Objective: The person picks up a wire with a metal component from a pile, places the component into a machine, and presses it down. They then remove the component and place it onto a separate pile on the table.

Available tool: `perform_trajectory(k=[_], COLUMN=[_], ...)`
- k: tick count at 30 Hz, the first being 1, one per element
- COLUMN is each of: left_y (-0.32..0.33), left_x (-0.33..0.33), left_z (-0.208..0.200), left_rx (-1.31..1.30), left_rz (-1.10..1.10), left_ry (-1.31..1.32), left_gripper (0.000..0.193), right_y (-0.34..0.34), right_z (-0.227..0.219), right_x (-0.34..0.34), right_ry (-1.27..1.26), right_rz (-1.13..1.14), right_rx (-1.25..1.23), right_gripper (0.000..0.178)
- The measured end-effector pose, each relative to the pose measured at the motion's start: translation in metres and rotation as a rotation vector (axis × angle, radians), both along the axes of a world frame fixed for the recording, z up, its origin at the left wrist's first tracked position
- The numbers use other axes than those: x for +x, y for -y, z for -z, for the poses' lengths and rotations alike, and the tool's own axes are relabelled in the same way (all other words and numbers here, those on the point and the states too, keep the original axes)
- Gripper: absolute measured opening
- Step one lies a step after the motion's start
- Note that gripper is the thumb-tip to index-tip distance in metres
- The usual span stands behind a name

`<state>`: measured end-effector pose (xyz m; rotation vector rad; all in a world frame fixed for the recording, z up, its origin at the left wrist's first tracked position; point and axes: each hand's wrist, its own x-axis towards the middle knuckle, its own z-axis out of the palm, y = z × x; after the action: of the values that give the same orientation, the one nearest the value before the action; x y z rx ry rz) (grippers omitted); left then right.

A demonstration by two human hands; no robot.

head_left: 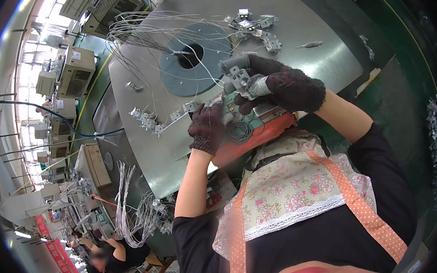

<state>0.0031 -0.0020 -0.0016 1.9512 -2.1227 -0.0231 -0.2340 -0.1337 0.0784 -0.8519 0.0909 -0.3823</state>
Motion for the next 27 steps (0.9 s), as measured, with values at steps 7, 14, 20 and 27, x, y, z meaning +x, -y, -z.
perform_trajectory(k=[7,14,20,27], left_y=[-0.004,-0.002,0.006,-0.008], left_x=[-0.001,0.0,0.005,0.001], left_z=[0.0,0.006,0.015,0.048], left_rx=[-0.015,0.006,-0.037,0.013], left_rz=[-0.004,-0.006,0.002,-0.205], left_ry=[0.01,0.011,0.026,0.181], left_gripper=[0.046,0.049,0.049,0.063], right_y=[-0.008,-0.007,0.0,-0.008], right_z=[0.004,0.01,0.014,0.013], right_x=[0.0,0.002,0.005,0.003], right_ry=[-0.084,-0.033,-0.163,-0.15], right_rz=[0.106,0.109,0.118,0.17], right_rx=[-0.057,-0.078,-0.111,-0.123], right_gripper=[0.061,0.06,0.061,0.064])
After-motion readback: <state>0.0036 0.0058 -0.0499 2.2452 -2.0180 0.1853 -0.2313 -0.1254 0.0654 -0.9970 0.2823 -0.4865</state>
